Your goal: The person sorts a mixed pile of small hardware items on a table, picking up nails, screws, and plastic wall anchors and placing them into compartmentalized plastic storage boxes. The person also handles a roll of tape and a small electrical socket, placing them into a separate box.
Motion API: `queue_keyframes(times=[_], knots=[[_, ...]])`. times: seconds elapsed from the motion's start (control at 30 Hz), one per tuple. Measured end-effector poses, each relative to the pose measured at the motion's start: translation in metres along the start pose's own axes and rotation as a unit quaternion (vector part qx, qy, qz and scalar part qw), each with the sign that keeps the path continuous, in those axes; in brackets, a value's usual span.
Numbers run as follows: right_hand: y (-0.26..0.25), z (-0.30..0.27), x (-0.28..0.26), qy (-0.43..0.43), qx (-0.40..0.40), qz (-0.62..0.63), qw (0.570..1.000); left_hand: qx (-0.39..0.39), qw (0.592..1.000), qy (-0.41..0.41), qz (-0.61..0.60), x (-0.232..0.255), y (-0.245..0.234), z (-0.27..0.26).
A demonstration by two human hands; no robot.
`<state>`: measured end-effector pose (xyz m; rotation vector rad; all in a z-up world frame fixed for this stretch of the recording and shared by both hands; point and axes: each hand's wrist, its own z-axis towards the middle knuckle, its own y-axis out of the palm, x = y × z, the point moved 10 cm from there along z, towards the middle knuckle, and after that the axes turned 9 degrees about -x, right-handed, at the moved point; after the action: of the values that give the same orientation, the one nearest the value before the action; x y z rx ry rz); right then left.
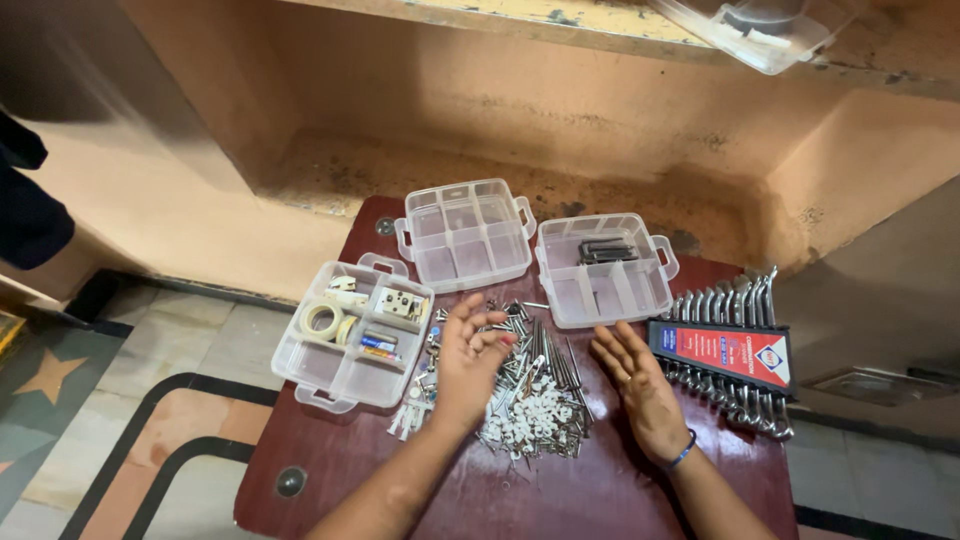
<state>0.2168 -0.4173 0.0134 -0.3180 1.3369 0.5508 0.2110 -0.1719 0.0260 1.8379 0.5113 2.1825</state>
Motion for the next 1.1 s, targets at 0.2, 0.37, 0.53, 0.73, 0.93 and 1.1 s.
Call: queue_keyframes(times=[0.2,0.37,0.53,0.73,0.93,1.1], knots=[[-0.004,0.0,0.017,0.044,0.037,0.084,0.995,-0.042,0.761,0.248,0.598,0.059,0.042,-0.024],[-0.01,-0.005,0.027,0.062,0.051,0.087,0.993,-0.035,0.691,0.161,0.704,0.04,0.038,-0.016],[-0.012,-0.005,0.032,0.059,0.043,0.074,0.995,-0.06,0.691,0.119,0.71,0.023,0.037,-0.017],[-0.017,-0.005,0.035,0.053,0.05,0.046,0.996,-0.034,0.719,0.221,0.658,0.044,0.039,-0.03],[-0.017,-0.004,0.036,0.051,0.046,0.036,0.997,-0.055,0.734,0.216,0.641,0.041,0.046,-0.024],[-0.015,-0.004,0.038,0.046,0.022,0.035,0.998,-0.082,0.753,0.172,0.63,0.036,0.049,-0.005]])
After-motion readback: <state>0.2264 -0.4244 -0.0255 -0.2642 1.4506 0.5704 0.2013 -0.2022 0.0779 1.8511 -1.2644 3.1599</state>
